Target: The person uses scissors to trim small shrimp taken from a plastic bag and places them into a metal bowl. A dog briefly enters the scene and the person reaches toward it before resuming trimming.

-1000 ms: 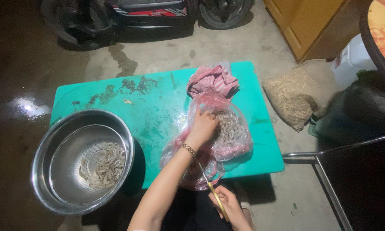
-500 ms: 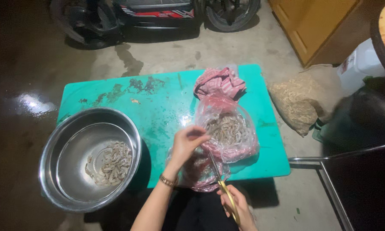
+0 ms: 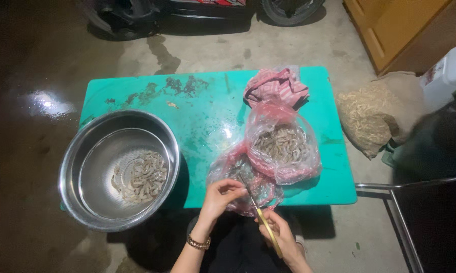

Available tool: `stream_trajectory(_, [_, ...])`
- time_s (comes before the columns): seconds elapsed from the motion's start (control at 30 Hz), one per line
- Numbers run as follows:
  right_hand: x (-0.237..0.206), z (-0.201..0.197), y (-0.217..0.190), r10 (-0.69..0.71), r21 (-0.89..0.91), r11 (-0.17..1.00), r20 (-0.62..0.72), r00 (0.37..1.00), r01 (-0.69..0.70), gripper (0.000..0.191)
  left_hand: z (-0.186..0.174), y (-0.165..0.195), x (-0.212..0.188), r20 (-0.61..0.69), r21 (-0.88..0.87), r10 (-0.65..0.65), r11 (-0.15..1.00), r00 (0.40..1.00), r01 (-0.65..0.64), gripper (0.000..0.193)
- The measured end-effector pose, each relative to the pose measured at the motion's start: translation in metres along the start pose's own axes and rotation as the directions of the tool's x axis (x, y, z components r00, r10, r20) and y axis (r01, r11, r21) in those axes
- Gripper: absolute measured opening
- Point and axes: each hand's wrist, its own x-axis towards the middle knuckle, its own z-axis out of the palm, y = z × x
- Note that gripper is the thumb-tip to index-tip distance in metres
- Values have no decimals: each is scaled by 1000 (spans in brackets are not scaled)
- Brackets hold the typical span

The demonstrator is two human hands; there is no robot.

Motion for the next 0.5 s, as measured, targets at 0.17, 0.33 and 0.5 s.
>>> stream_trajectory(0.17, [4,-4,2,-36,-88,996,-40,999,32,21,3,35,-10,-90,405,82,914,993,-39,15])
stream_trajectory(0.33, [5,-9,8,-20,-172,985,-95,995,4,17,9,58,-11,-113,523,96,852,989,-23,17])
stream_trajectory(0.5, [11,-13,8,-59,-167,985,-94,994,43,16,6,65,-9,-100,565,82,825,992,-11,18])
